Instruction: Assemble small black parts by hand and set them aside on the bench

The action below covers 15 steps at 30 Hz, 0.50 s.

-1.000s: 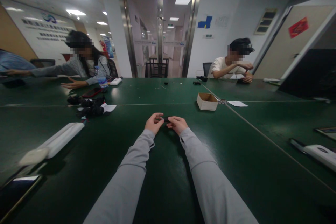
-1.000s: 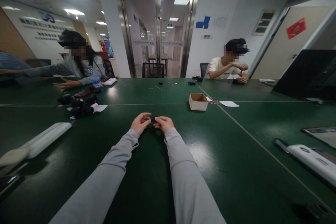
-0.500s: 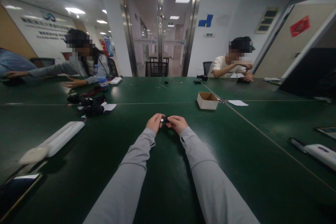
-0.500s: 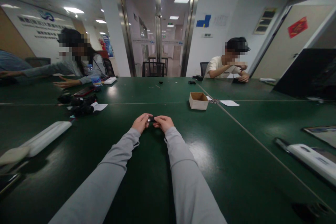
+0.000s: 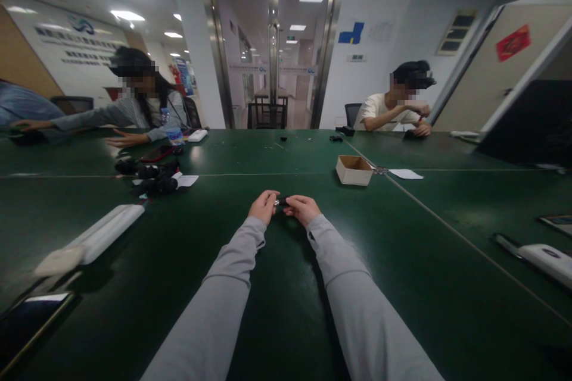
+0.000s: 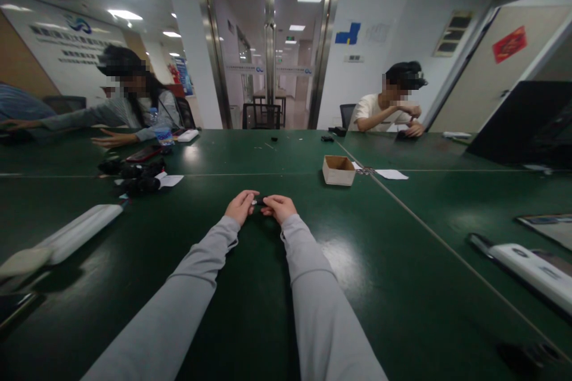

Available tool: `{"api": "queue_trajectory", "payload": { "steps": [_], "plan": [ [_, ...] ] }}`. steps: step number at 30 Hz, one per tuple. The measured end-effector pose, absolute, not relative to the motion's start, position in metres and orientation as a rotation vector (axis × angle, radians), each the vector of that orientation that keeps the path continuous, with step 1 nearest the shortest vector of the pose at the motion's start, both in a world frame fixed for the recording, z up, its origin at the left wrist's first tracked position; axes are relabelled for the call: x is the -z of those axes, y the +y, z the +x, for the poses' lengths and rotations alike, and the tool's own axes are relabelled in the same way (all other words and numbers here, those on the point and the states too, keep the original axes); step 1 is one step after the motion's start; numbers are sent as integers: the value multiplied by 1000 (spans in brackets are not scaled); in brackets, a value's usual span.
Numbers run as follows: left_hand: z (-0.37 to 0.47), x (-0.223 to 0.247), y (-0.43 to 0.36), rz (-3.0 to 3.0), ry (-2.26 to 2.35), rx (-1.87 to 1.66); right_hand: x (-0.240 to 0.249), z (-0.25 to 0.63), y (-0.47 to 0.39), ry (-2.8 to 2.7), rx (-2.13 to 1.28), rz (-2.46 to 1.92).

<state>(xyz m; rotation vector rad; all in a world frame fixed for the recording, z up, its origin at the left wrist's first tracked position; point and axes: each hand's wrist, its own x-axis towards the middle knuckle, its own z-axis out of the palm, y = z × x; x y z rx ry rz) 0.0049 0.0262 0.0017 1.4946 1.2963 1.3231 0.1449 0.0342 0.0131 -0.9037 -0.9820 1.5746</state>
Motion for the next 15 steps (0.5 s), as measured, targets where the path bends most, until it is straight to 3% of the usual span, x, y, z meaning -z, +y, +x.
{"api": "queue_trajectory", "payload": {
  "steps": [15],
  "plan": [
    [3,0,28,1552,1334,-1267,-15,144,33,-960,-1583,-895]
  ]
}}
